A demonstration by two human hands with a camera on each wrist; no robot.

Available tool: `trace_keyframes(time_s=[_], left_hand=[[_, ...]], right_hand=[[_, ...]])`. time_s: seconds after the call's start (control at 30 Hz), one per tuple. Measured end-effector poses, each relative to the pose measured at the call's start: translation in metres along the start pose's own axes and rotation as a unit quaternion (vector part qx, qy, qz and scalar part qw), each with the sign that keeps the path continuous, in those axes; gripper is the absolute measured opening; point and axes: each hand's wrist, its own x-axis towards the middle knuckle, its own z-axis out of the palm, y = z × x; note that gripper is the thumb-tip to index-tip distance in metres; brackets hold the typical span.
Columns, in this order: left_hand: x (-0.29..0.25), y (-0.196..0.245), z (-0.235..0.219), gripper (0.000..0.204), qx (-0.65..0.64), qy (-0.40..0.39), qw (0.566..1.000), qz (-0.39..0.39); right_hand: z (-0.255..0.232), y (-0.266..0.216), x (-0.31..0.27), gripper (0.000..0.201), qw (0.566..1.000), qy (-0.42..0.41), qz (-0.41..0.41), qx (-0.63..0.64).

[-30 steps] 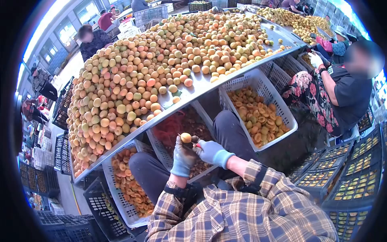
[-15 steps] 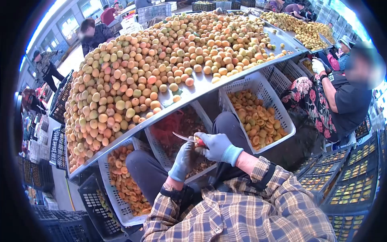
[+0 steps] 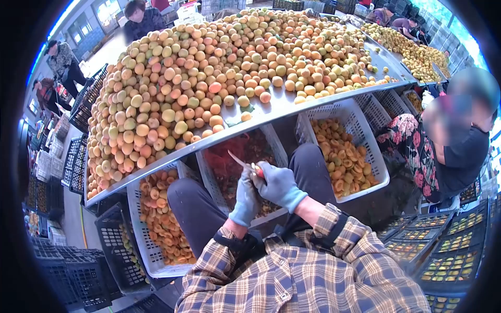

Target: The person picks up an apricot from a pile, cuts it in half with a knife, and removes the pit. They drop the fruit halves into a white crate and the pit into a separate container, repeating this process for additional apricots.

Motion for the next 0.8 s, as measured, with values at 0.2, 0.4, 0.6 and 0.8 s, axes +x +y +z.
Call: trace_keyframes(time_s=[0.2, 0.4, 0.6, 0.8], left_hand=[[0.020, -0.018, -0.031, 0.040, 0.124, 0.044, 0.982, 0.132], [-0.003, 0.020, -0.006, 0.052, -0.078, -0.065, 0.993, -0.065], [0.023, -0.009, -0.021, 0.043, -0.353, -0.080, 0.931, -0.046], [0.002, 0.022, -0.016, 0.030, -0.188, -0.086, 0.978, 0.014]], right_hand=[[0.022, 0.000, 0.009, 0.022, 0.988, 0.018, 0.127, 0.085], [0.006, 0.004, 0.021, 0.035, 0.822, 0.039, 0.315, 0.472], [-0.003, -0.119, 0.063, 0.046, 0.731, -0.191, 0.212, 0.619], [0.000, -0.083, 0.067, 0.031, 0.771, -0.119, 0.163, 0.605]])
